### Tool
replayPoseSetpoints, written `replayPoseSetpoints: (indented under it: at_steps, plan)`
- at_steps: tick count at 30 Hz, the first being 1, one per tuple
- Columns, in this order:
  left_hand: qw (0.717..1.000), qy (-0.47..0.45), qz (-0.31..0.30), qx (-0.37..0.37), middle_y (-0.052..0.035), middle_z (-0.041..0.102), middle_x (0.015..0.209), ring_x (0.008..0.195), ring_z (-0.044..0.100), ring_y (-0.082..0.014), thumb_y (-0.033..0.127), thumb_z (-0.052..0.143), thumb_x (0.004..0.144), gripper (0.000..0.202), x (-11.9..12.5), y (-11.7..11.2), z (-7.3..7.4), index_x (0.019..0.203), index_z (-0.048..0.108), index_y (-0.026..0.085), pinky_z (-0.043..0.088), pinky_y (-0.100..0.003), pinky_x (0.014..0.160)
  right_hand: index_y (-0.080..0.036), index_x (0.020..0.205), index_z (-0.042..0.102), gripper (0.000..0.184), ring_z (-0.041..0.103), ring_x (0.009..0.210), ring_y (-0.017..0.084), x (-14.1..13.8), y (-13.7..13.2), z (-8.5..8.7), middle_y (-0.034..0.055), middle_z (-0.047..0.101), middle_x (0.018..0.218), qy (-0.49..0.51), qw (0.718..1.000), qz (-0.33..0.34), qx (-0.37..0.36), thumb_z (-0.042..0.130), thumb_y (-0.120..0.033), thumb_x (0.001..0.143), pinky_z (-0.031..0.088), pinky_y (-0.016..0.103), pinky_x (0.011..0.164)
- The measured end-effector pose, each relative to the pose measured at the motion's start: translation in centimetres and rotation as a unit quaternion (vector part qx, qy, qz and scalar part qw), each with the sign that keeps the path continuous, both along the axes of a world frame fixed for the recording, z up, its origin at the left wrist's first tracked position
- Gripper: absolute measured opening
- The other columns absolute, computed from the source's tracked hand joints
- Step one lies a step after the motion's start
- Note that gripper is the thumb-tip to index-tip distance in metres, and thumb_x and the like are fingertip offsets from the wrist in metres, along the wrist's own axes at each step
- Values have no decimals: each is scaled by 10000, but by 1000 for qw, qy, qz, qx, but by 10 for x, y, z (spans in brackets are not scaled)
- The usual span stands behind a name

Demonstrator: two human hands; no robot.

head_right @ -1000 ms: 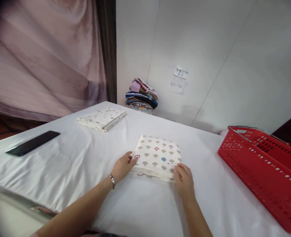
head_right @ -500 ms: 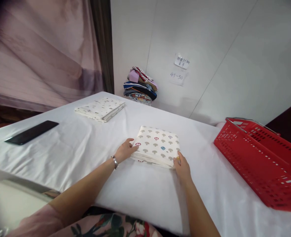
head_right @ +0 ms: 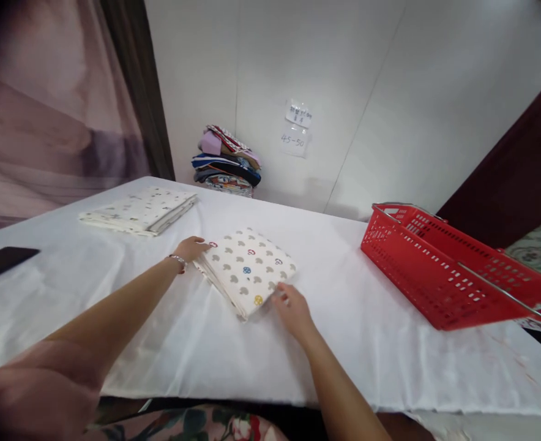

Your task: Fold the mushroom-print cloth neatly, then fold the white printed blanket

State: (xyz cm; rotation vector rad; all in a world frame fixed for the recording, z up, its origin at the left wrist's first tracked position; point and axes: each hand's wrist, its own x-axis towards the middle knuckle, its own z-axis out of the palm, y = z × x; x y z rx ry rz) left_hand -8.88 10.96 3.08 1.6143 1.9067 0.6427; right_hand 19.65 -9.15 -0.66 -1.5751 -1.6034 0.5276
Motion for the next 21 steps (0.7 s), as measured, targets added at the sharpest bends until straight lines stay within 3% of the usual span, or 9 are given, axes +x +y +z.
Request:
replayPoseSetpoints:
  at_steps: [3, 5, 8, 11, 16, 21]
  plan:
    - [1000, 6, -6, -6, -121, 634, 1019, 895, 602, -261, 450, 588, 659, 428, 0, -3, -1, 956, 597, 142, 465, -303, 699, -179, 1069, 591, 350, 571, 887, 199, 28, 34, 17, 92, 588, 1077, -8, 997, -74, 12, 511, -336, 766, 476, 329, 714]
    - [1000, -2, -14, -13, -102, 654, 952, 865, 610, -255, 486, 574, 661, 413, 2, -7, -3, 892, 610, 146, 471, -296, 689, -168, 1102, 575, 377, 540, 993, 213, 44, 62, 25, 110, 552, 1154, -13, 996, -87, -28, 502, -338, 773, 444, 361, 819]
    - [999, -25, -16, -23, -71, 669, 863, 802, 620, -241, 482, 580, 655, 372, 3, -8, -4, 835, 613, 158, 477, -285, 657, -142, 1170, 538, 452, 543, 1008, 210, 54, 101, 30, 127, 548, 1174, -14, 993, -65, -102, 527, -345, 766, 414, 371, 877]
    - [999, -41, -19, -16, -56, 674, 842, 769, 623, -232, 441, 602, 652, 326, 3, -2, -4, 823, 615, 164, 478, -281, 636, -139, 1182, 538, 540, 591, 895, 203, 55, 124, 28, 105, 625, 1035, -3, 989, -27, -148, 629, -349, 693, 453, 345, 810]
    - [997, -56, -59, 3, -48, 675, 874, 804, 622, -217, 413, 596, 673, 343, 13, 14, -5, 898, 627, 156, 472, -258, 659, -165, 1185, 541, 577, 604, 843, 192, 61, 115, 19, 82, 633, 1008, 17, 982, -10, -189, 672, -347, 653, 466, 305, 761]
    - [988, -74, -137, 15, -47, 655, 990, 964, 572, -231, 407, 653, 633, 360, 47, 35, -4, 895, 654, 160, 431, -250, 792, -164, 1215, 505, 617, 590, 746, 172, 82, 74, 6, 33, 633, 854, 70, 974, -85, -197, 660, -376, 657, 451, 266, 671]
